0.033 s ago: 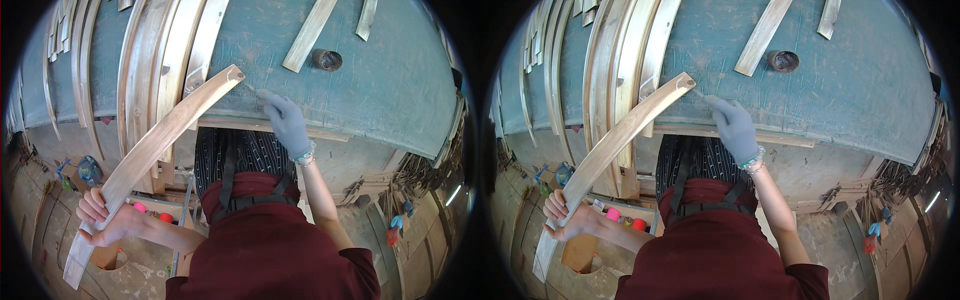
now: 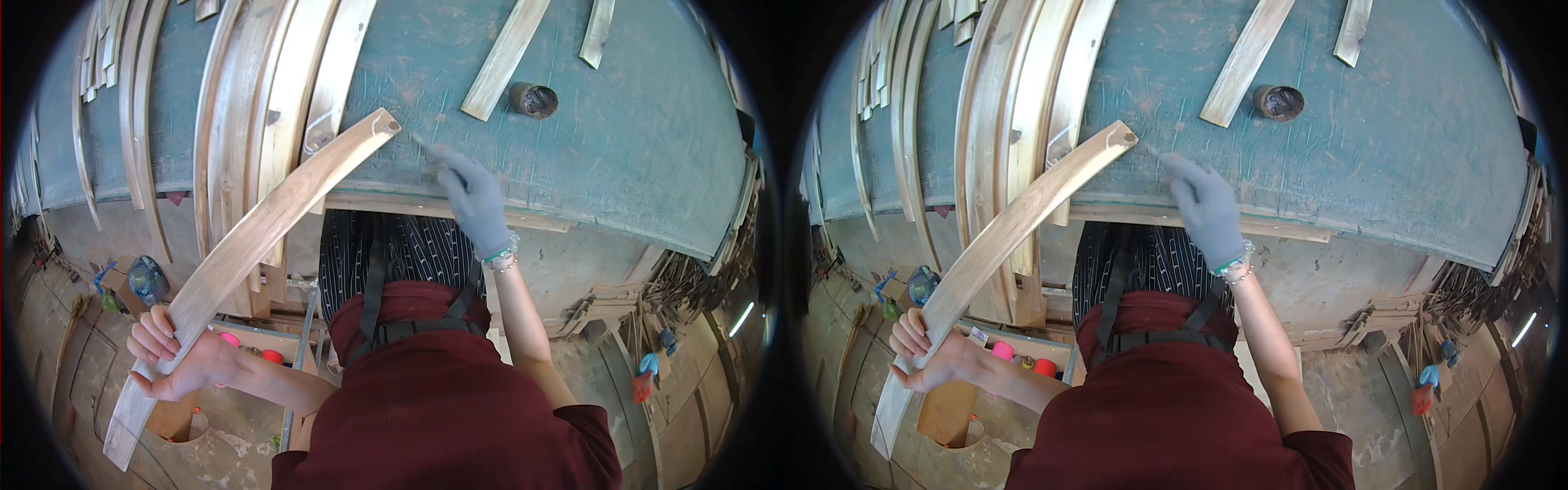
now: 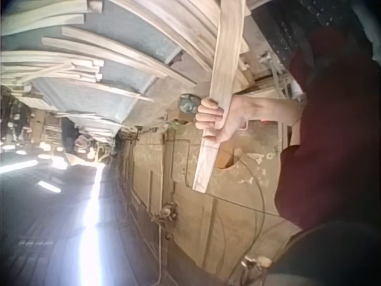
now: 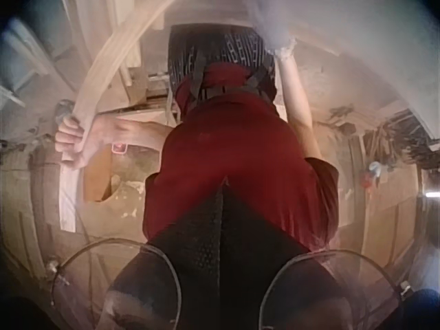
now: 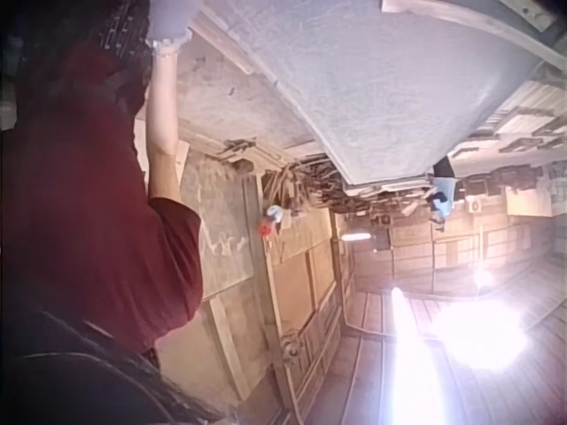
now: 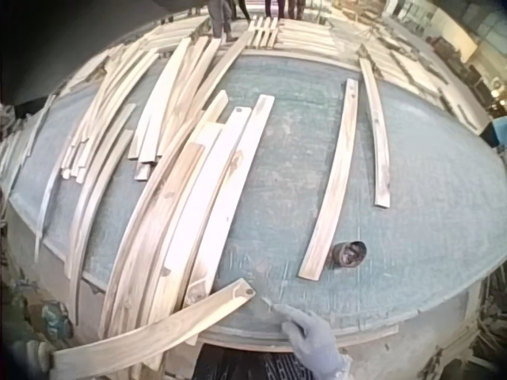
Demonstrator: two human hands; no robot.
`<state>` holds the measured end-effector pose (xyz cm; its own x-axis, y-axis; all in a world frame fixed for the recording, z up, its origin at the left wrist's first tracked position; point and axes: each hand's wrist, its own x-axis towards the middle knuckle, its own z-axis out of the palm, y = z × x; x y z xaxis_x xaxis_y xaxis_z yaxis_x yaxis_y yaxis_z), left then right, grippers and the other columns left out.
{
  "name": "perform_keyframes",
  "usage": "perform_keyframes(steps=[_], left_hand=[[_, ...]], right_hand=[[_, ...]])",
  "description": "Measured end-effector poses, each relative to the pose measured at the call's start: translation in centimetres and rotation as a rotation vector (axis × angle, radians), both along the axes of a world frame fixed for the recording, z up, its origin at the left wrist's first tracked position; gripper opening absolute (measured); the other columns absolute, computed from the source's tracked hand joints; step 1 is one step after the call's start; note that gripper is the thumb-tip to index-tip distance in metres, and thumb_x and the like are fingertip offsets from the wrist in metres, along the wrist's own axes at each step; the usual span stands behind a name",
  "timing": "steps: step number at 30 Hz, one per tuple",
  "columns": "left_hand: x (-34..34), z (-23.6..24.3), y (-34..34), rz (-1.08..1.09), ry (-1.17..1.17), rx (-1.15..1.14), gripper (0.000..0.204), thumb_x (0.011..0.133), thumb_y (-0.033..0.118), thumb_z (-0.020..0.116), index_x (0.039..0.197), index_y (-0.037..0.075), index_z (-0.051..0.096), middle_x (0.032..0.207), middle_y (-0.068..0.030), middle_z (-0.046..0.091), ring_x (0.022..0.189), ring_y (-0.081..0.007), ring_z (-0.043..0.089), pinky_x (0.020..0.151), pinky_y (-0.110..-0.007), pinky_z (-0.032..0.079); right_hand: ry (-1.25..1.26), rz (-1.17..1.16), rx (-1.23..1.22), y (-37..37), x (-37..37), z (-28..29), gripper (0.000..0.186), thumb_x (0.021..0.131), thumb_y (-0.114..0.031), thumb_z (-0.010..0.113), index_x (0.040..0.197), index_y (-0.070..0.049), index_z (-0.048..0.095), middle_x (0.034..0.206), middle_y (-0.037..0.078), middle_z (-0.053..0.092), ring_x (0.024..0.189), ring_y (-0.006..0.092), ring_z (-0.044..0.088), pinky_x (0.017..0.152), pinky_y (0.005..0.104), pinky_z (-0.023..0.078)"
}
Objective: Apply wood filler to cracks and knots in wood strips using a small putty knife or spatula.
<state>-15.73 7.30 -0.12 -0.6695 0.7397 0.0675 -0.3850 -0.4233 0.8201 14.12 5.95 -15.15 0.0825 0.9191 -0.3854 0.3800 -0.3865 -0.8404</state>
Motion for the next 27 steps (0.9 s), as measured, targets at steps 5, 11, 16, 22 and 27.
perform_keyframes(steps=[5,11,16,22,27], left_hand=[[-0.5,-0.6,1.5,-0.003,-0.082,0.075,0.037,0.073,0.030,0.054,0.056,0.015,0.025,0.048,0.0028,0.022,0.042,-0.0087,0.023,0.046,-0.022,0.023],[3.6,-5.2,10.9,0.374,-0.107,0.009,0.039,0.080,0.048,0.037,0.055,0.019,0.026,0.048,0.0020,0.026,0.047,-0.0119,0.032,0.062,-0.030,0.039],[13.7,-11.0,17.8,-0.129,0.624,-0.194,0.040,0.080,0.017,0.055,0.115,0.004,0.041,0.098,-0.0112,0.053,0.096,-0.0267,0.052,0.091,-0.038,0.040],[15.6,-11.6,13.7,-1.210,0.395,-0.396,0.091,0.078,0.005,0.061,0.138,0.029,-0.002,0.121,-0.0219,0.045,0.103,-0.0270,0.054,0.090,-0.042,0.043],[18.9,-16.5,13.4,-1.162,0.216,-0.604,0.064,0.087,0.012,0.048,0.138,0.017,0.008,0.117,-0.0196,0.049,0.100,-0.0250,0.055,0.077,-0.035,0.050]], right_hand=[[0.140,-0.208,-0.138,0.0,3.3,0.5,0.027,0.085,-0.011,0.049,0.108,0.001,0.055,0.073,-0.001,0.048,0.066,0.0064,0.042,0.061,0.0209,0.039],[0.333,-0.401,-0.177,0.3,5.0,2.0,0.023,0.088,-0.021,0.050,0.104,-0.006,0.057,0.065,-0.005,0.045,0.049,0.0016,0.038,0.044,0.0162,0.032],[0.438,-0.511,-0.020,1.0,4.4,3.5,0.020,0.088,-0.018,0.048,0.100,-0.004,0.057,0.065,-0.004,0.047,0.050,0.0017,0.041,0.043,0.0164,0.035],[0.704,-0.581,0.033,2.5,5.2,4.3,0.023,0.089,-0.018,0.047,0.105,-0.003,0.054,0.070,-0.002,0.049,0.054,0.0035,0.044,0.045,0.0176,0.036],[0.768,-0.586,0.095,3.3,5.1,5.8,0.024,0.089,-0.018,0.047,0.106,-0.002,0.053,0.073,-0.001,0.049,0.057,0.0044,0.045,0.047,0.0183,0.036]])
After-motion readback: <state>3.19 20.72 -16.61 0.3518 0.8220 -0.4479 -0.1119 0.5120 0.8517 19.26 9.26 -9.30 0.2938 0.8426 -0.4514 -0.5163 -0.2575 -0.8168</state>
